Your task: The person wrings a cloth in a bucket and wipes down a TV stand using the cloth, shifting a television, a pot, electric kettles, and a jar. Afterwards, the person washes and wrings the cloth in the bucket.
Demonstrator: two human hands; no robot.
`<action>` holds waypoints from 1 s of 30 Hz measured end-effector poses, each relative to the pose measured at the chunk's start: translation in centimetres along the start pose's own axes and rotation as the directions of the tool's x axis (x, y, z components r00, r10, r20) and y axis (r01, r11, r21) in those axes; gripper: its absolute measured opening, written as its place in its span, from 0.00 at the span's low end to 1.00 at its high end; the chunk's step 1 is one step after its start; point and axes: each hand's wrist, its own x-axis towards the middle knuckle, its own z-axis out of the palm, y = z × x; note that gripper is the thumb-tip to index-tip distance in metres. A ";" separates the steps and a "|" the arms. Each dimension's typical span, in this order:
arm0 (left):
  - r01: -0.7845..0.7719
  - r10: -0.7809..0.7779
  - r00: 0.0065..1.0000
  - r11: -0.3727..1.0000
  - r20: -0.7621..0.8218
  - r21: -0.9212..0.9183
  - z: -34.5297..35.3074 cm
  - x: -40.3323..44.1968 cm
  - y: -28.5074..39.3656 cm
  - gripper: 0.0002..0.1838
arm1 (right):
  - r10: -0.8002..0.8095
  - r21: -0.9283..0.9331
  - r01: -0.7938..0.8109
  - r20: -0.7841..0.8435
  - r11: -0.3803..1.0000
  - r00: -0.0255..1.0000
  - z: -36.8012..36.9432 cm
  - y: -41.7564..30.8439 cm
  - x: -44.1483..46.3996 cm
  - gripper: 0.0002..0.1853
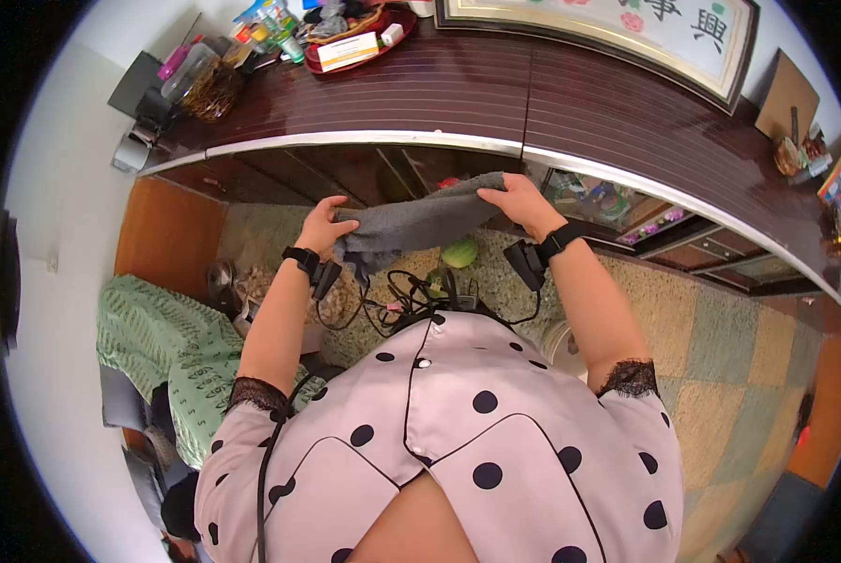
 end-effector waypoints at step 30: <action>0.037 -0.207 0.604 0.972 0.770 0.232 18.9 15.5 -7.7 0.17 | 0.334 -0.077 -0.736 -0.856 0.672 0.394 10.8 25.7 -21.6 0.14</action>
